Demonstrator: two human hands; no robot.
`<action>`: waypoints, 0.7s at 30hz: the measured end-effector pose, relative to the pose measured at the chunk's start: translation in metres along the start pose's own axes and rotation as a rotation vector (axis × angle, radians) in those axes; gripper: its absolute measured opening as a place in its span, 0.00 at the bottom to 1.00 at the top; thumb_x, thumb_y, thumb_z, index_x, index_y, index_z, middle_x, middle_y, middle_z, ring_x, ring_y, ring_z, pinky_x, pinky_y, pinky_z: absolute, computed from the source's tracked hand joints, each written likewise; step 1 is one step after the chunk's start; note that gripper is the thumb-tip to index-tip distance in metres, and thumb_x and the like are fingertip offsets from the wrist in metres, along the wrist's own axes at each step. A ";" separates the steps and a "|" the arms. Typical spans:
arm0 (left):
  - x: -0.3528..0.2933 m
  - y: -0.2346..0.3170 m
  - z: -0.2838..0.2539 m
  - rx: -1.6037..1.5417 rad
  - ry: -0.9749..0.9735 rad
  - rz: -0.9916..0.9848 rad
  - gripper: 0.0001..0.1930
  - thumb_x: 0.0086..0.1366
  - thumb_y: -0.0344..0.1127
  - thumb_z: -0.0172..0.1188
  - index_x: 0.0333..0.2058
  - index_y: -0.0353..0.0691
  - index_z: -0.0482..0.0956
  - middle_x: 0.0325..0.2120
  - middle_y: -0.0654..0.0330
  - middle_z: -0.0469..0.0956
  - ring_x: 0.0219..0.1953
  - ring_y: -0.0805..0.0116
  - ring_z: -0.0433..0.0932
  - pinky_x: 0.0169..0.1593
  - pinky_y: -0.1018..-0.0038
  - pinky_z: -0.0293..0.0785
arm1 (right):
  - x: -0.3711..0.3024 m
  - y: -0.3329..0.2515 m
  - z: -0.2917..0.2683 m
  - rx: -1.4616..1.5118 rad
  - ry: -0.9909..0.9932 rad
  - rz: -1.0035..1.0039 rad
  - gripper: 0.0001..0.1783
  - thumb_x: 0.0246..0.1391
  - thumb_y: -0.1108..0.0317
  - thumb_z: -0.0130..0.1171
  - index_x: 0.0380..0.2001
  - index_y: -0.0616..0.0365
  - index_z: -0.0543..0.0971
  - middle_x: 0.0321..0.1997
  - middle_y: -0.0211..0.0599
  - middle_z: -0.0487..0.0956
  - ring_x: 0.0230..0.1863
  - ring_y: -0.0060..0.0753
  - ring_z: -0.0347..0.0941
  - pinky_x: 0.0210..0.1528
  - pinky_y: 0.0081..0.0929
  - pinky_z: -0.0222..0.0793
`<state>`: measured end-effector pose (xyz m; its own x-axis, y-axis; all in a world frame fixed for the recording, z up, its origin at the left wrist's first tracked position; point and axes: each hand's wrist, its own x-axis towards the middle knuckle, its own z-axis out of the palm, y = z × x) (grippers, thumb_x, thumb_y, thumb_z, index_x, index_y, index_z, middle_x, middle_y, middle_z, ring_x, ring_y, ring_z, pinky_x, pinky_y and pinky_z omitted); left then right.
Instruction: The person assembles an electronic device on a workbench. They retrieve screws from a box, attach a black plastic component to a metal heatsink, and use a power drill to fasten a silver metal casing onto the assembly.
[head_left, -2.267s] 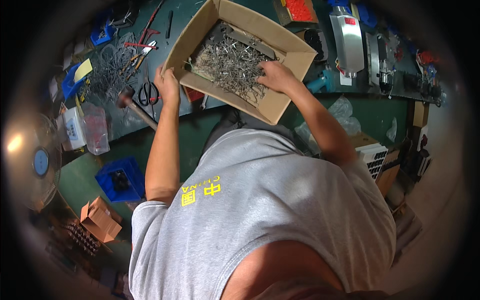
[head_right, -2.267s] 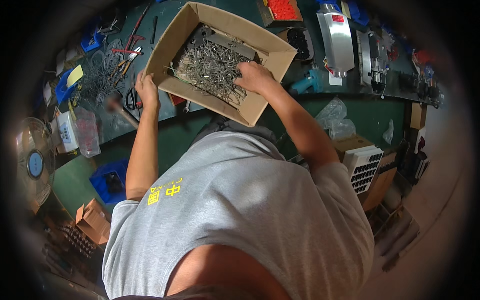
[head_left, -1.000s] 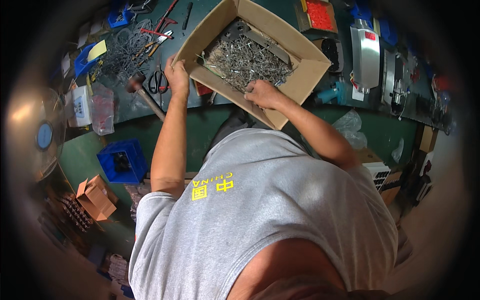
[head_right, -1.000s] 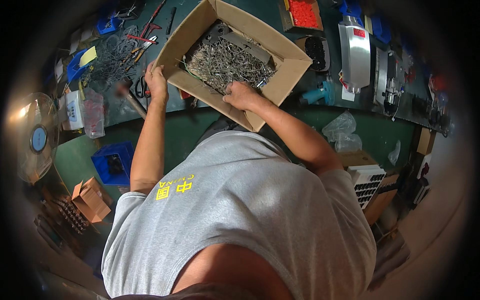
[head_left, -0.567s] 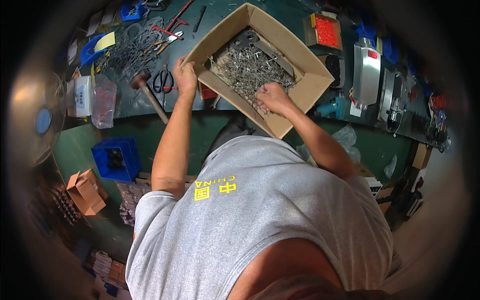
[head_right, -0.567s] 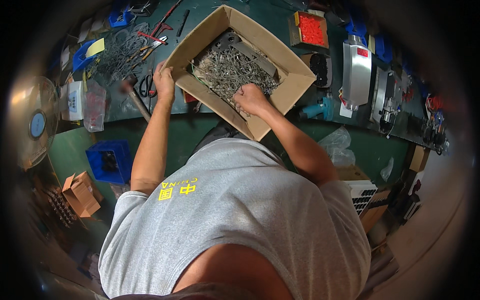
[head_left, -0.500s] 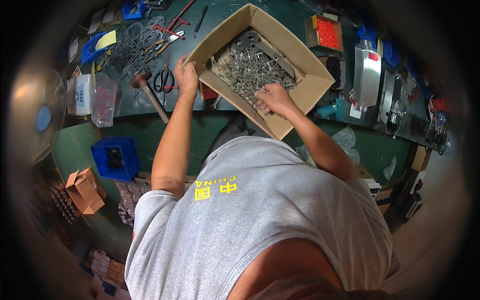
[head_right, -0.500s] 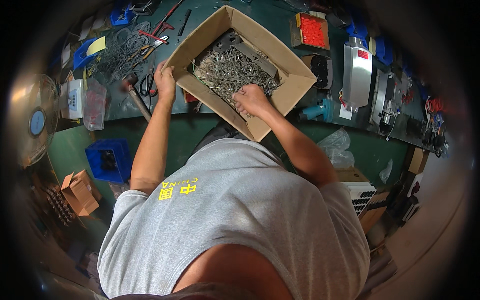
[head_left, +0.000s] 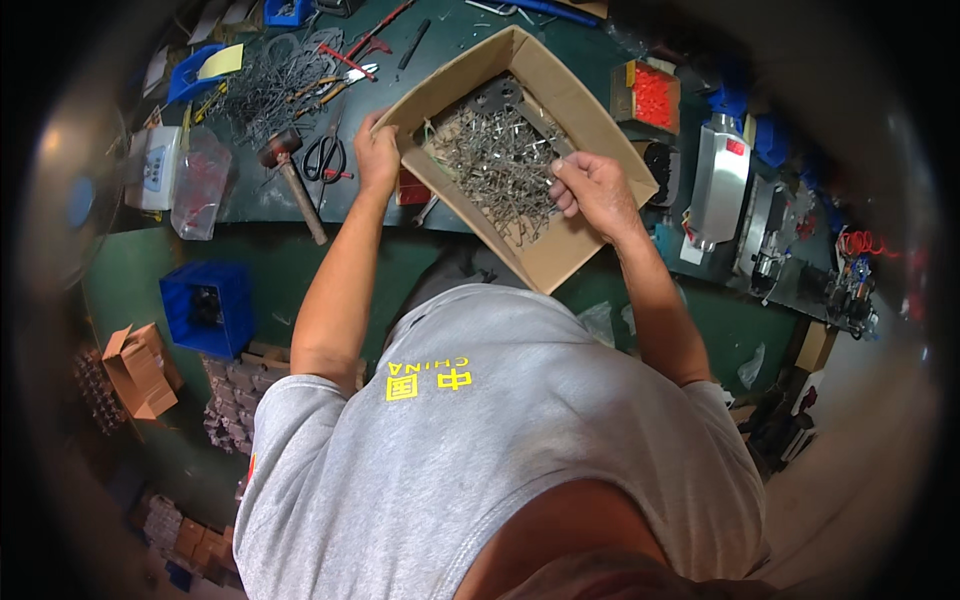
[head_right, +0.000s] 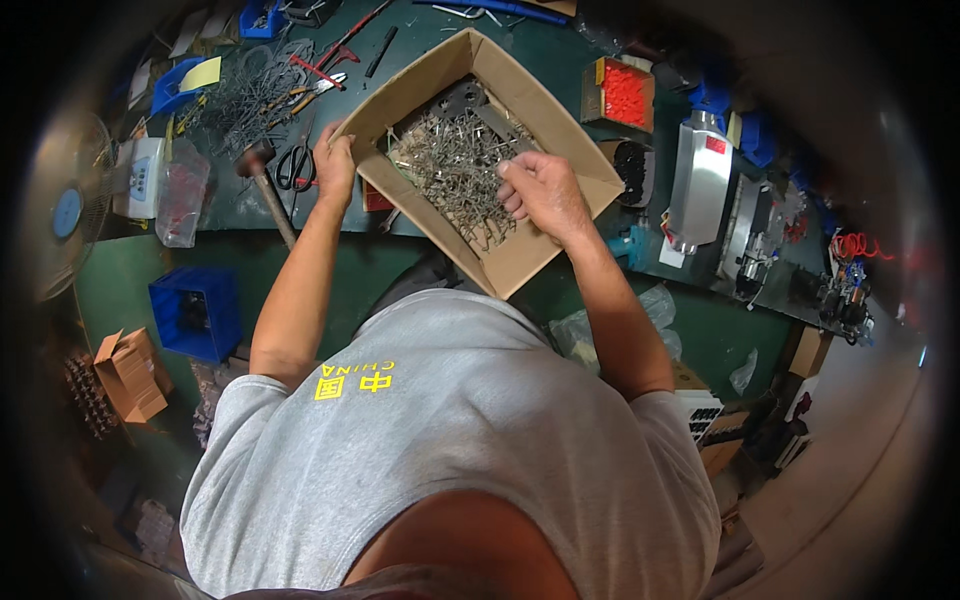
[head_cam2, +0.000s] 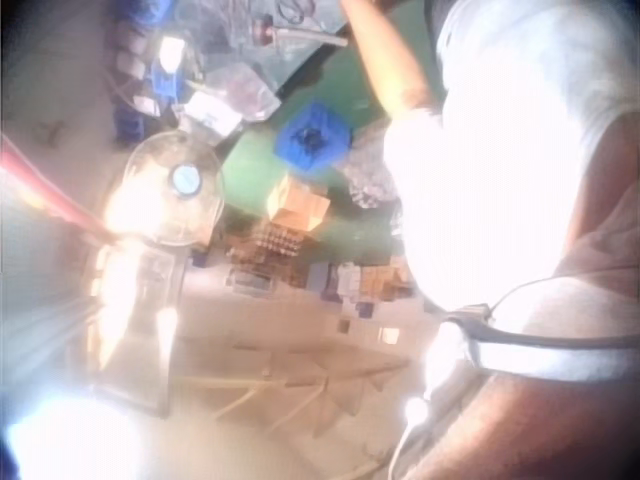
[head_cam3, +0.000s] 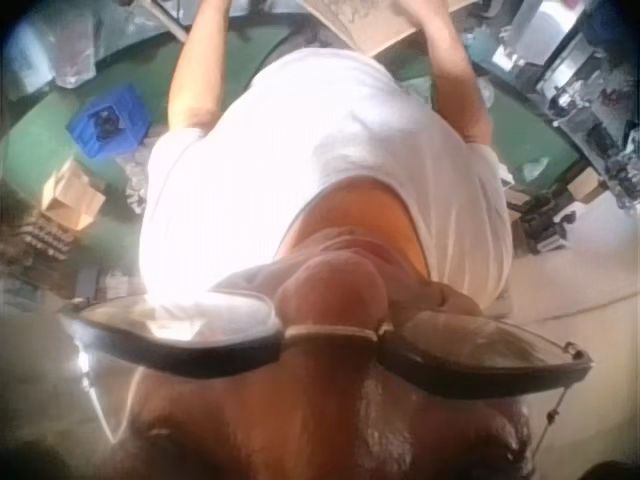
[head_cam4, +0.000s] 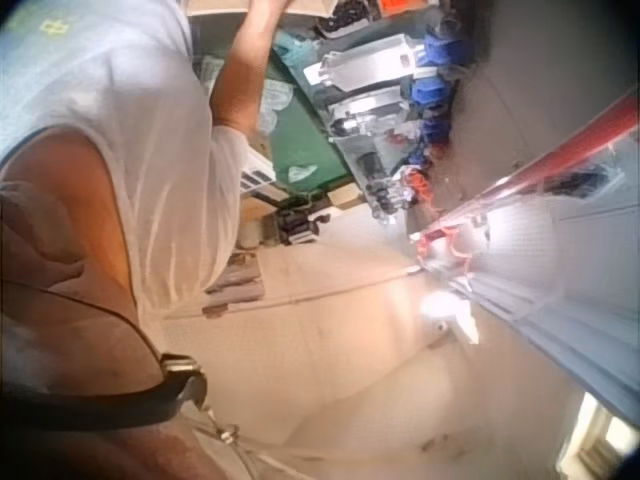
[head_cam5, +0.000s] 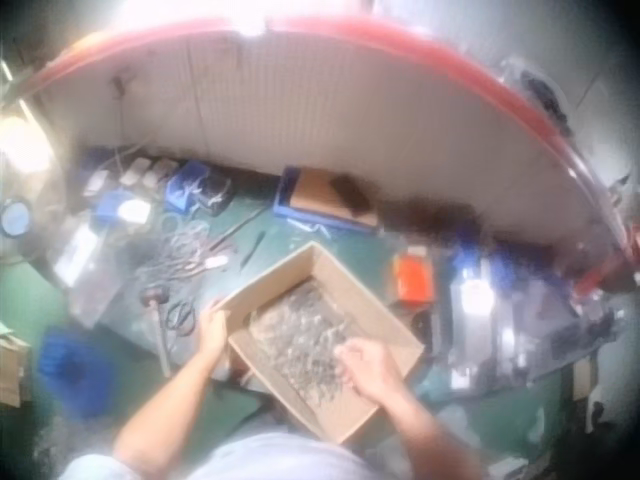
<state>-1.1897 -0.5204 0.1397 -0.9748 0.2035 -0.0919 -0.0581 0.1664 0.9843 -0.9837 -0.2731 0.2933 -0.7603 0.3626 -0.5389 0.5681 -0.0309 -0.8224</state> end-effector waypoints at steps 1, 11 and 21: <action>0.000 0.001 0.000 0.015 -0.004 0.007 0.16 0.60 0.27 0.52 0.45 0.30 0.81 0.38 0.51 0.83 0.42 0.64 0.80 0.49 0.70 0.74 | 0.002 0.009 -0.004 0.064 -0.017 0.014 0.13 0.65 0.62 0.59 0.35 0.62 0.81 0.26 0.35 0.81 0.23 0.21 0.75 0.23 0.21 0.72; -0.002 0.001 0.001 -0.029 0.000 -0.038 0.16 0.62 0.29 0.52 0.47 0.30 0.80 0.39 0.54 0.82 0.42 0.67 0.77 0.50 0.73 0.72 | 0.020 0.060 -0.021 0.086 0.200 0.067 0.15 0.68 0.59 0.55 0.35 0.61 0.80 0.23 0.29 0.76 0.20 0.20 0.70 0.20 0.19 0.66; -0.002 0.000 0.001 -0.008 0.007 -0.030 0.15 0.60 0.26 0.54 0.45 0.29 0.80 0.38 0.51 0.83 0.43 0.64 0.80 0.50 0.70 0.74 | 0.014 0.070 -0.020 0.150 0.192 0.111 0.15 0.67 0.59 0.57 0.34 0.60 0.80 0.22 0.28 0.76 0.21 0.17 0.69 0.20 0.17 0.64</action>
<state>-1.1879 -0.5197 0.1393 -0.9741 0.1917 -0.1202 -0.0888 0.1649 0.9823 -0.9486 -0.2512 0.2321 -0.6142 0.5194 -0.5941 0.5807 -0.2124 -0.7859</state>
